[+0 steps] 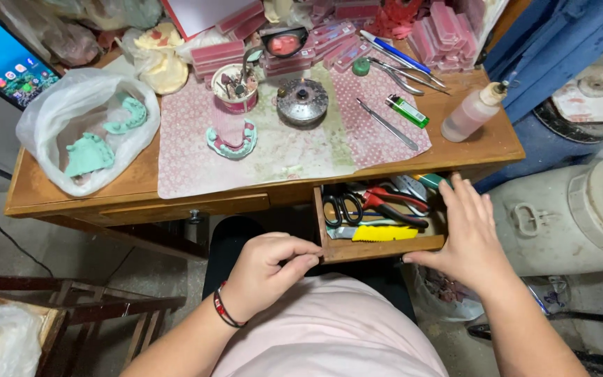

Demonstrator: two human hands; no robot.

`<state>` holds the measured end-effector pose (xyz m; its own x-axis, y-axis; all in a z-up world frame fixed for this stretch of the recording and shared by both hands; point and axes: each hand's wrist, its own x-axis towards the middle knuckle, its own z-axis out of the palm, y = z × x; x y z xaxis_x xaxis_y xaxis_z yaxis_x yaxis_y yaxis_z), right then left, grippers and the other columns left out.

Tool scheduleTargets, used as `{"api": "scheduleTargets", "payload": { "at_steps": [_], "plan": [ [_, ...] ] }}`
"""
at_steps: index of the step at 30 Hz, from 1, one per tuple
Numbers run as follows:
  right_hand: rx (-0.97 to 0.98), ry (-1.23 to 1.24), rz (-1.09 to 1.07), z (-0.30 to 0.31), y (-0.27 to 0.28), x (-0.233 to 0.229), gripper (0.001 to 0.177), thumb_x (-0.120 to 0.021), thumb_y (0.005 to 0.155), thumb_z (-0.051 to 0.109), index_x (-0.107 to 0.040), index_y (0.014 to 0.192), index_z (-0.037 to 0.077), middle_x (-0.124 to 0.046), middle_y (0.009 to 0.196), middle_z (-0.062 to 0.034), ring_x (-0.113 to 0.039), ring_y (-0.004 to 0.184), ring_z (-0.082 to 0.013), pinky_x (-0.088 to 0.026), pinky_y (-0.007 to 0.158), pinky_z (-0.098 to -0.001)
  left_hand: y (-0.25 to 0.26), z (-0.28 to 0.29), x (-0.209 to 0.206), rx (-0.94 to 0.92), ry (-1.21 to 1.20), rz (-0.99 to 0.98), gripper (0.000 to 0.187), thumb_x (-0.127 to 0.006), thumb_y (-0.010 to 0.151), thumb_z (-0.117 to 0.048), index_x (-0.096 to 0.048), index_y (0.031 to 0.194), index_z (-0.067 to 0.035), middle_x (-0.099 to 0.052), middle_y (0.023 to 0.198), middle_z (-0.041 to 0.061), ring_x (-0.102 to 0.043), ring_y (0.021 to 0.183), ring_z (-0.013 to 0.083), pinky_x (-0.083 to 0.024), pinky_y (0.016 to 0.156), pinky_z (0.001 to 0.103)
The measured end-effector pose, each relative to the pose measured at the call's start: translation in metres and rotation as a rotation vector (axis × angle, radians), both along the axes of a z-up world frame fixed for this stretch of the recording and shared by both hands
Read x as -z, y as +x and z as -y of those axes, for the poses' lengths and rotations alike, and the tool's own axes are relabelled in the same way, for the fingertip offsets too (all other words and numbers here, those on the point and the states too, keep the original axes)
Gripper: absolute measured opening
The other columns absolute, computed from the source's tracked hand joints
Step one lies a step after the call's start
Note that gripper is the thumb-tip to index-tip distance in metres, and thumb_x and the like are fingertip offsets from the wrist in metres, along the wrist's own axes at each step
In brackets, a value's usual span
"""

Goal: Repairing a dental prosthesis by adjusting wires with pliers and applying liquid adhesive

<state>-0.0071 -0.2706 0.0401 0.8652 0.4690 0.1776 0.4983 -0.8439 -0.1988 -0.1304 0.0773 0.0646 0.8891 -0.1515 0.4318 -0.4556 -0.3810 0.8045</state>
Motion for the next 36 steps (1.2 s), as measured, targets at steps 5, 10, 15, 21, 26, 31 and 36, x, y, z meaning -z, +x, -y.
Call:
{"api": "scheduleTargets", "payload": {
  "at_steps": [5,10,15,21,26,31,36],
  "plan": [
    [-0.192,0.127,0.059,0.001,0.021,0.024,0.118,-0.093,0.058,0.051,-0.044,0.153,0.001,-0.06,0.141,-0.0172,-0.056,0.13,-0.0346,-0.026,0.123,-0.0648,0.002,-0.013,0.007,-0.034,-0.017,-0.002,0.012,-0.07,0.095,-0.018,-0.079,0.097,-0.01,-0.082,0.092,0.002,-0.079,0.079,0.018,-0.06,0.075,0.031],
    [-0.159,0.15,-0.045,-0.014,0.032,0.026,0.088,-0.089,0.066,0.053,-0.057,0.137,0.012,-0.07,0.135,-0.0046,-0.065,0.126,-0.0234,-0.026,0.125,-0.064,0.013,-0.025,0.009,-0.059,-0.019,-0.043,0.011,-0.07,0.095,-0.018,-0.079,0.097,-0.011,-0.082,0.089,0.001,-0.077,0.076,0.0171,-0.058,0.073,0.032],
    [-0.318,0.263,0.168,-0.064,0.046,-0.013,0.032,-0.081,0.085,0.036,-0.066,0.094,0.01,-0.067,0.096,-0.0092,-0.062,0.09,-0.0293,-0.048,0.084,-0.0414,0.033,-0.041,-0.015,-0.144,-0.001,0.035,0.012,-0.068,0.096,-0.015,-0.077,0.1,-0.009,-0.081,0.093,0.002,-0.073,0.077,0.0205,-0.056,0.073,0.034],
    [-0.015,0.052,0.396,-0.116,0.173,-0.04,0.016,-0.065,0.104,0.018,-0.076,0.108,0.007,-0.072,0.101,-0.0209,-0.065,0.095,-0.0438,-0.048,0.09,-0.0523,0.051,-0.067,-0.032,-0.217,0.075,0.15,0.01,-0.07,0.096,-0.015,-0.077,0.098,-0.008,-0.078,0.084,0.002,-0.071,0.072,0.0214,-0.056,0.069,0.033],
    [0.227,-0.203,0.332,-0.136,0.236,-0.026,0.024,-0.069,0.095,0.025,-0.072,0.098,0.001,-0.07,0.095,-0.0218,-0.068,0.089,-0.0463,-0.057,0.077,-0.0548,0.054,-0.089,-0.039,-0.218,0.097,0.205,0.008,-0.07,0.097,-0.014,-0.075,0.099,-0.007,-0.077,0.085,0.002,-0.069,0.07,0.0233,-0.056,0.069,0.035],
    [0.386,-0.289,0.058,-0.152,0.249,-0.037,0.03,-0.056,0.096,0.024,-0.07,0.108,0.0,-0.073,0.104,-0.0267,-0.071,0.093,-0.0509,-0.058,0.075,-0.0599,0.061,-0.106,-0.032,-0.194,0.108,0.187,0.008,-0.068,0.098,-0.015,-0.074,0.099,-0.009,-0.077,0.082,0.0,-0.068,0.069,0.0231,-0.055,0.069,0.035],
    [0.394,-0.434,0.031,-0.158,0.245,-0.044,0.044,-0.068,0.094,0.043,-0.072,0.106,0.001,-0.077,0.1,-0.0254,-0.075,0.093,-0.0473,-0.061,0.074,-0.0546,0.067,-0.114,-0.033,-0.139,0.094,0.176,0.011,-0.067,0.1,-0.016,-0.073,0.103,-0.007,-0.077,0.085,0.002,-0.068,0.07,0.0245,-0.055,0.071,0.036]
  ]
}}
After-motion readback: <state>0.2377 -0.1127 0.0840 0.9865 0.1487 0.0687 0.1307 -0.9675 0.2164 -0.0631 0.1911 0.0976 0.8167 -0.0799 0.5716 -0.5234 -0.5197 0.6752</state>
